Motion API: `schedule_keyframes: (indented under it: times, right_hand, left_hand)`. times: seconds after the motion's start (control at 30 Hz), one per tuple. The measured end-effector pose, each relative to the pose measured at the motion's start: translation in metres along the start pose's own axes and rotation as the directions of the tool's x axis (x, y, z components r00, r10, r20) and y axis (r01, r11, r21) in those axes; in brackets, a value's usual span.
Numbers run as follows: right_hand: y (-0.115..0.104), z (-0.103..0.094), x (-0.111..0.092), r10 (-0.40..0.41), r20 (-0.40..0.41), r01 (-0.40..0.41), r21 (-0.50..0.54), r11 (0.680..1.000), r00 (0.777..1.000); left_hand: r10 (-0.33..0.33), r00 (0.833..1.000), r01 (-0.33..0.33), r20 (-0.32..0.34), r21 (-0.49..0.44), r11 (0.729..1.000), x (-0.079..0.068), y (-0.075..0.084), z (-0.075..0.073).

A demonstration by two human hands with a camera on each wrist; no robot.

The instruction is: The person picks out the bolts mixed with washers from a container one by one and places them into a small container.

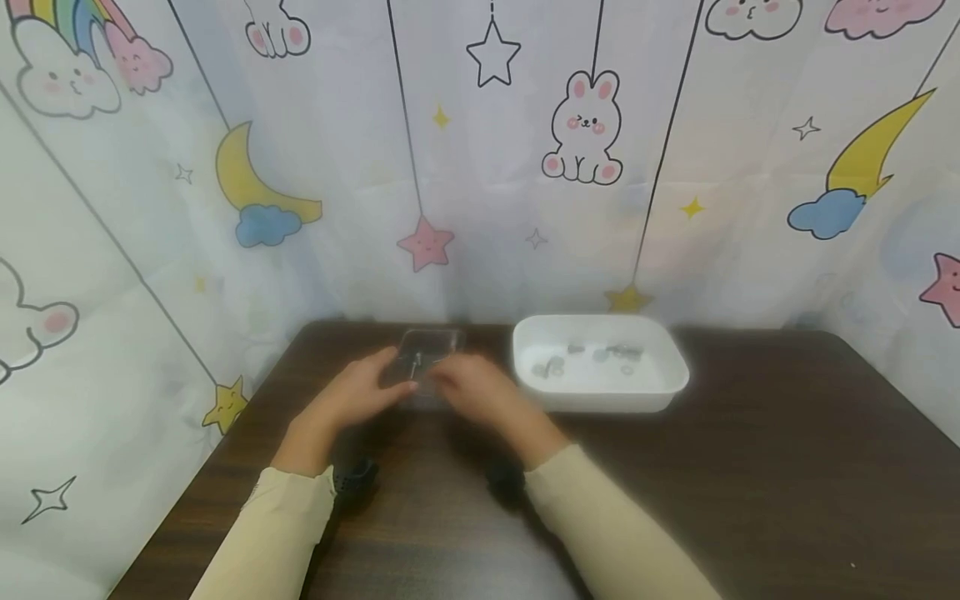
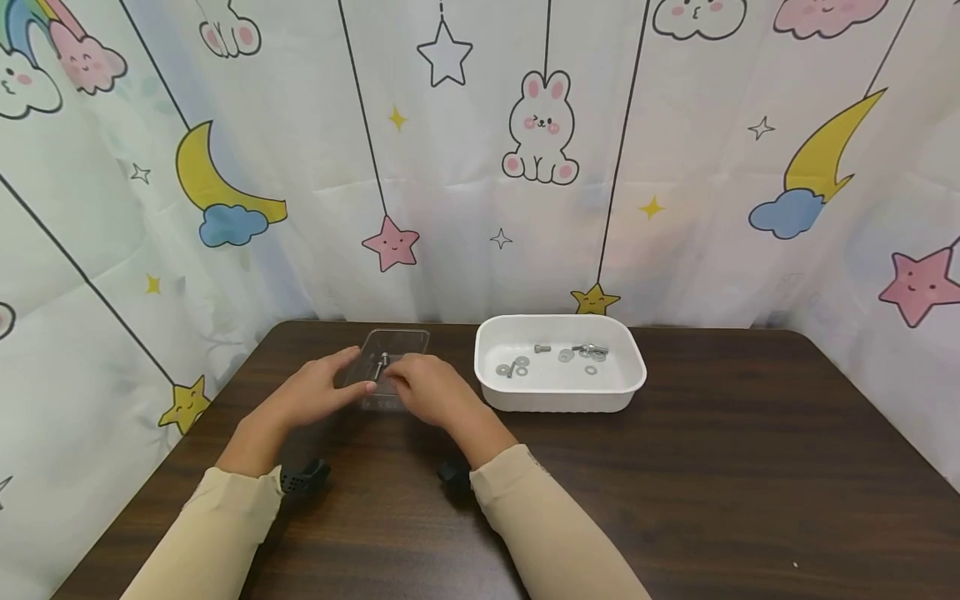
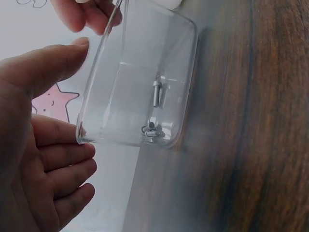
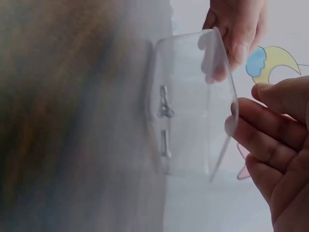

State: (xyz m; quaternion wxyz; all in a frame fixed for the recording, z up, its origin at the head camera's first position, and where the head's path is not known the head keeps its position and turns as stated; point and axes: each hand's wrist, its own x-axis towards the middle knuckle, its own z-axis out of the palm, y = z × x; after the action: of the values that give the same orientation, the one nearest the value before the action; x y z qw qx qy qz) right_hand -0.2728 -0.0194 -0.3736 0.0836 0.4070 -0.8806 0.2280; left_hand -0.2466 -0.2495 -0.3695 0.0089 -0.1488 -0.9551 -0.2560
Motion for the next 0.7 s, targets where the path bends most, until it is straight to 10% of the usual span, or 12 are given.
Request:
schedule_keyframes:
  times: [0.5,0.7]
  right_hand:
    - [0.024,-0.046,-0.013,0.047,-0.249,-0.047,0.008,0.999,0.967]
    - [0.047,-0.06,-0.021,0.181,-0.258,-0.166,0.081,0.983,0.949]
  left_hand:
    - [0.131,0.985,-0.128,-0.115,0.037,0.991,0.009,0.038,0.002]
    - [0.166,0.979,-0.166,-0.119,0.012,0.986,0.015,0.061,0.01]
